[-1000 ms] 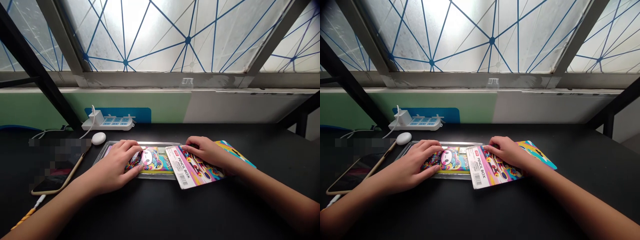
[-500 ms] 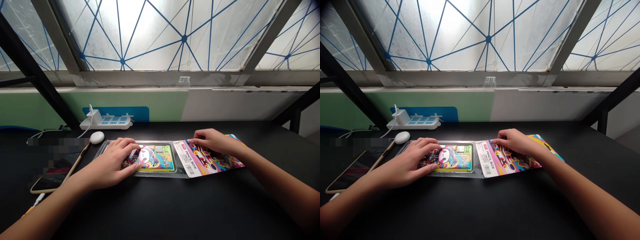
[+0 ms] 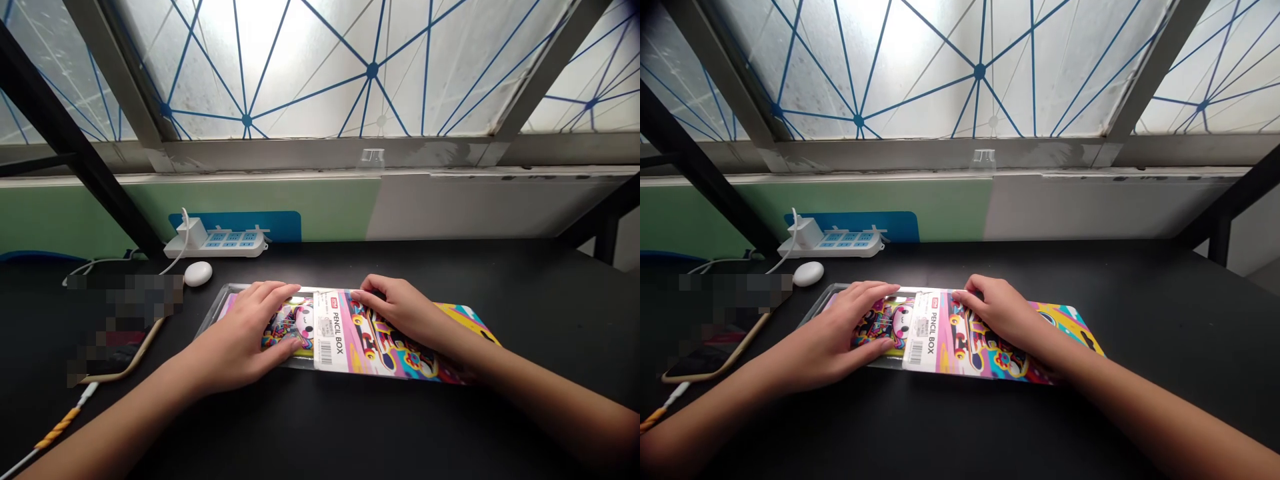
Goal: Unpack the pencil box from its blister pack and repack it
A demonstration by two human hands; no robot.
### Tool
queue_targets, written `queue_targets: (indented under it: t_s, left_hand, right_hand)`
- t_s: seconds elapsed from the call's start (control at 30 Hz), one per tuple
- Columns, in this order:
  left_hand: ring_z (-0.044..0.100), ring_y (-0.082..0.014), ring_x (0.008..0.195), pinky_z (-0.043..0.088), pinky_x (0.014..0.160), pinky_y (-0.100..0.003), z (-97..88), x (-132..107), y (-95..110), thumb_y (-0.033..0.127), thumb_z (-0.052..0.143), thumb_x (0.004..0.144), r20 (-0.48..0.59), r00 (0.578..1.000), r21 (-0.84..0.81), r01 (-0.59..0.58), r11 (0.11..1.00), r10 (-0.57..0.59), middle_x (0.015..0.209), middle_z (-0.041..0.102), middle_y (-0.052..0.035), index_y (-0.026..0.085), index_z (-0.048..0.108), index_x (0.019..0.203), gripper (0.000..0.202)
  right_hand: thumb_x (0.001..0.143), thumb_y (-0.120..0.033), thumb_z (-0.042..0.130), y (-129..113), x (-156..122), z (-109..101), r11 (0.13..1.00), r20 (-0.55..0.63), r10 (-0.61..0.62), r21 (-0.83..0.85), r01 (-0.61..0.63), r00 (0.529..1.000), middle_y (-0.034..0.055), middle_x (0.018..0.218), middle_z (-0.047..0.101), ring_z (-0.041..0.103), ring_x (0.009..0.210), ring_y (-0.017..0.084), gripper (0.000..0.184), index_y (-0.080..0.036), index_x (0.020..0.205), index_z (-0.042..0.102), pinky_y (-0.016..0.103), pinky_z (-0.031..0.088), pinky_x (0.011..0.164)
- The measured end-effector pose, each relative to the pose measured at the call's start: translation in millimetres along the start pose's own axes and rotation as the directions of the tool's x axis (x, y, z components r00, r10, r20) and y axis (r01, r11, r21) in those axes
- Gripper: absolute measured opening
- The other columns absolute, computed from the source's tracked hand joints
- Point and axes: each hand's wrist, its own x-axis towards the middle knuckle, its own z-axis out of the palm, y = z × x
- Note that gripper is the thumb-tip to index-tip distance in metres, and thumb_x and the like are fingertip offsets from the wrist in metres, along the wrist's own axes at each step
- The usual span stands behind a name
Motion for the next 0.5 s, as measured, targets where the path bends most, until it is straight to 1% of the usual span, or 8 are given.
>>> queue_targets:
  t_s: [0.1, 0.2, 0.27, 0.33, 0.37, 0.4, 0.43, 0.5]
  left_hand:
    - [0.052, -0.0331, 0.135, 0.046, 0.112, -0.051, -0.2, -3, 3, 0.044, 0.063, 0.096, -0.061, 0.998, -0.157, 0.018, 0.987, -0.028, 0.148, 0.053, -0.012, 0.031, 0.04, 0.151, 0.061]
    - [0.06, -0.029, 0.127, 0.051, 0.107, -0.046, -6.5, -4, -3, 0.039, 0.061, 0.098, -0.195, 0.978, -0.402, -0.008, 0.916, -0.078, 0.139, 0.061, -0.0097, 0.032, 0.045, 0.146, 0.051]
    - [0.063, -0.0276, 0.122, 0.052, 0.105, -0.044, -10.9, -2, -13, 0.038, 0.06, 0.098, -0.336, 0.932, -0.51, -0.058, 0.858, -0.137, 0.128, 0.066, -0.0093, 0.028, 0.051, 0.138, 0.042]
    - [0.063, -0.0271, 0.12, 0.051, 0.104, -0.044, -11.6, 3, -26, 0.04, 0.059, 0.098, -0.467, 0.85, -0.573, -0.082, 0.815, -0.243, 0.122, 0.067, -0.0091, 0.024, 0.054, 0.131, 0.037]
    - [0.062, -0.0271, 0.12, 0.051, 0.104, -0.045, -10.0, 5, -32, 0.042, 0.058, 0.098, -0.504, 0.807, -0.609, -0.081, 0.789, -0.307, 0.123, 0.066, -0.0093, 0.023, 0.054, 0.129, 0.036]
    - [0.061, -0.0274, 0.123, 0.05, 0.104, -0.045, -7.1, 8, -38, 0.044, 0.056, 0.098, -0.51, 0.778, -0.65, -0.071, 0.757, -0.366, 0.126, 0.065, -0.01, 0.023, 0.053, 0.128, 0.037]
    - [0.059, -0.0279, 0.126, 0.05, 0.104, -0.045, -3.2, 11, -43, 0.047, 0.052, 0.099, -0.496, 0.765, -0.688, -0.058, 0.723, -0.411, 0.13, 0.063, -0.011, 0.023, 0.051, 0.129, 0.039]
    - [0.055, -0.0282, 0.133, 0.049, 0.106, -0.047, 6.1, 14, -47, 0.052, 0.041, 0.101, -0.442, 0.772, -0.74, -0.026, 0.672, -0.457, 0.139, 0.059, -0.0129, 0.024, 0.045, 0.133, 0.042]
  right_hand:
    - [0.094, -0.064, 0.049, 0, 1, 0, 1.0, 0.013, -0.009, -0.002, 0.009, 1.0, 0.0026, 0.078, 0.071, 0.06, 0.07, 0.02, 0.044, -0.024, 0.083, 0.064, 0.03, 0.042, 0.059]
    - [0.093, -0.066, 0.051, 11, 6, -10, 1.0, 0.056, 0.017, -0.001, -0.017, 0.998, 0.0019, 0.081, 0.072, 0.061, 0.07, 0.02, 0.045, -0.024, 0.084, 0.065, 0.03, 0.043, 0.06]
    - [0.091, -0.068, 0.052, 21, 10, -19, 1.0, 0.072, 0.021, -0.01, -0.02, 0.997, 0.0016, 0.081, 0.071, 0.06, 0.07, 0.019, 0.046, -0.024, 0.084, 0.066, 0.03, 0.042, 0.06]
    - [0.089, -0.069, 0.056, 29, 13, -30, 1.0, 0.108, 0.014, -0.017, -0.013, 0.994, 0.001, 0.078, 0.069, 0.058, 0.07, 0.019, 0.046, -0.024, 0.084, 0.066, 0.029, 0.041, 0.059]
    - [0.087, -0.068, 0.059, 32, 14, -36, 1.0, 0.141, 0.01, -0.011, -0.009, 0.99, 0.0007, 0.078, 0.068, 0.058, 0.07, 0.019, 0.045, -0.024, 0.085, 0.066, 0.029, 0.041, 0.058]
    - [0.084, -0.067, 0.063, 34, 14, -42, 1.0, 0.184, 0.007, -0.001, -0.007, 0.983, 0.0005, 0.078, 0.068, 0.059, 0.07, 0.019, 0.044, -0.024, 0.087, 0.067, 0.029, 0.041, 0.058]
    - [0.081, -0.066, 0.067, 35, 14, -47, 1.0, 0.231, 0.007, 0.009, -0.01, 0.973, 0.0004, 0.08, 0.069, 0.06, 0.072, 0.02, 0.043, -0.024, 0.09, 0.067, 0.029, 0.042, 0.058]
    - [0.076, -0.065, 0.074, 34, 13, -53, 1.0, 0.302, 0.019, 0.017, -0.025, 0.953, 0.001, 0.085, 0.072, 0.064, 0.076, 0.022, 0.046, -0.025, 0.099, 0.068, 0.029, 0.045, 0.06]
